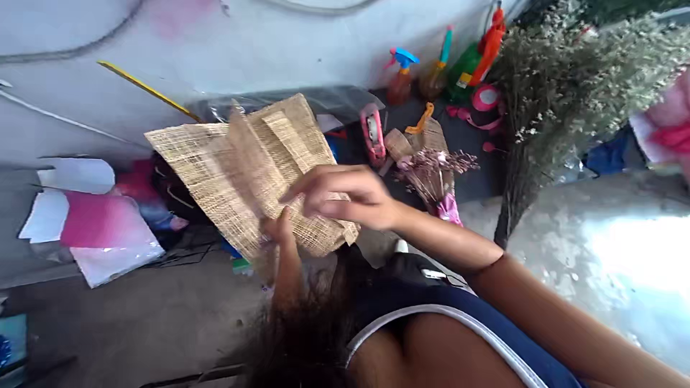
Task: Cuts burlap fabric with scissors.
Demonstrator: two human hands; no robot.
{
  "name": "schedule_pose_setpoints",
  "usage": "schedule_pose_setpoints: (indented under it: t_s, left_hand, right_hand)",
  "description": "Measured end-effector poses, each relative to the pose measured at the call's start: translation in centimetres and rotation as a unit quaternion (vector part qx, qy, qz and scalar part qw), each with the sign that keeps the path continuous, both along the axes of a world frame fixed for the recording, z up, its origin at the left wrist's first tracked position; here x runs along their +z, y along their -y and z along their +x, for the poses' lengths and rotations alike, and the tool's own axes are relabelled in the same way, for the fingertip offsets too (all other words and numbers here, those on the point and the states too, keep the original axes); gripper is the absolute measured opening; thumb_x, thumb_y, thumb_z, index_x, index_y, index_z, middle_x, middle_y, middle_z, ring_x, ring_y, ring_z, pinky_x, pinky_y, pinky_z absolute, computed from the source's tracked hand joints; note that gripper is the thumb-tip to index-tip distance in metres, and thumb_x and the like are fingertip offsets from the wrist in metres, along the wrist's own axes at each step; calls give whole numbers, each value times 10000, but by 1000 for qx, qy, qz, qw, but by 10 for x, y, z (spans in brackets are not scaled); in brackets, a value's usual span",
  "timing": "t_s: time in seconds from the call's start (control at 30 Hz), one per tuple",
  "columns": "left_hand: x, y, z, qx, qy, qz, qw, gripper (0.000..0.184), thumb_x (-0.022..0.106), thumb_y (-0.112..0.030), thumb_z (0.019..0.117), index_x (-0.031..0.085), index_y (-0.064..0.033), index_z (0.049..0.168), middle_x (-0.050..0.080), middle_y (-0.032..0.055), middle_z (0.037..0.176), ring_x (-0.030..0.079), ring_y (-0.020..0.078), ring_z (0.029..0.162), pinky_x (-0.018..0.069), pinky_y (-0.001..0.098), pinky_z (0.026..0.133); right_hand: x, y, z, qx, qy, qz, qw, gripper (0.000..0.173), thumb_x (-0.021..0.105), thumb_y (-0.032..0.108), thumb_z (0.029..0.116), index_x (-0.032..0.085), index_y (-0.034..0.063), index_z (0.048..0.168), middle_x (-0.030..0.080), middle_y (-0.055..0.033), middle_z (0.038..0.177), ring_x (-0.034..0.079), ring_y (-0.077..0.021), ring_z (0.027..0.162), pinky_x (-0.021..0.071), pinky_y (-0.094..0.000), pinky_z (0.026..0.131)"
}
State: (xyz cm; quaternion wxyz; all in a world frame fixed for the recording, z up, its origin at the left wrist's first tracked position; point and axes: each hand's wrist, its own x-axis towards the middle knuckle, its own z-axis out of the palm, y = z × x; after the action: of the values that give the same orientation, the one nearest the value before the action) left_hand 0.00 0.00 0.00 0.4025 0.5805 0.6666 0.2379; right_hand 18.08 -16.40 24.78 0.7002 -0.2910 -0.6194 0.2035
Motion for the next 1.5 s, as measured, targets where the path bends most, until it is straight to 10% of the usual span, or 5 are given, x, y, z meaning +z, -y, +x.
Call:
schedule_pose_setpoints:
  t_s: [0.17, 0.7, 1.03, 1.17, 1.5]
  left_hand:
    - [-5, -24, 10, -19, 42, -59, 997, 697, 864, -157, 814, 528, 89, 1373, 615, 294, 1303, 596, 373, 1240, 476, 515, 1064]
    - [-35, -78, -23, -39, 254, -323, 911, 578, 690, -122, 964, 427, 59, 1445, 585, 245, 1344, 601, 265, 1200, 507, 428, 1021]
    - [-2, -69, -26, 33, 240, -174, 955, 469, 759, -49, 892, 555, 124, 1277, 667, 232, 1169, 666, 199, 1053, 554, 367, 947]
    - [7, -68, -32, 53, 227, -136, 963, 445, 751, -45, 899, 560, 125, 1263, 677, 219, 1143, 672, 169, 1024, 558, 343, 930]
    - [2, -80, -65, 121, 299, -79, 943, 354, 663, -16, 943, 536, 119, 1245, 683, 138, 1046, 679, 85, 898, 584, 271, 843]
  right_hand:
    - [-155, -169, -23, -100, 339, -436, 828, 647, 595, 427, 1025, 370, 236, 1601, 161, -76, 1721, 125, -316, 1587, 114, -668, 1229]
    - [-270, -290, -25, -57, 492, -423, 759, 534, 466, 439, 1073, 365, 382, 1594, 208, 77, 1709, 35, -278, 1599, -59, -760, 1170]
    - [-211, -224, -1, -450, 130, -353, 810, 384, 637, 153, 935, 598, -57, 1255, 464, -313, 1445, 444, -480, 1352, 379, -614, 1100]
    - [-195, -225, -3, -276, 241, -573, 733, 867, 875, 379, 788, 469, 99, 1502, 288, -306, 1598, 337, -541, 1419, 351, -672, 1100]
    - [-214, -222, 45, -124, -253, -538, 794, 318, 518, 146, 1054, 511, 117, 1370, 682, -95, 1091, 661, -165, 886, 564, -376, 779]
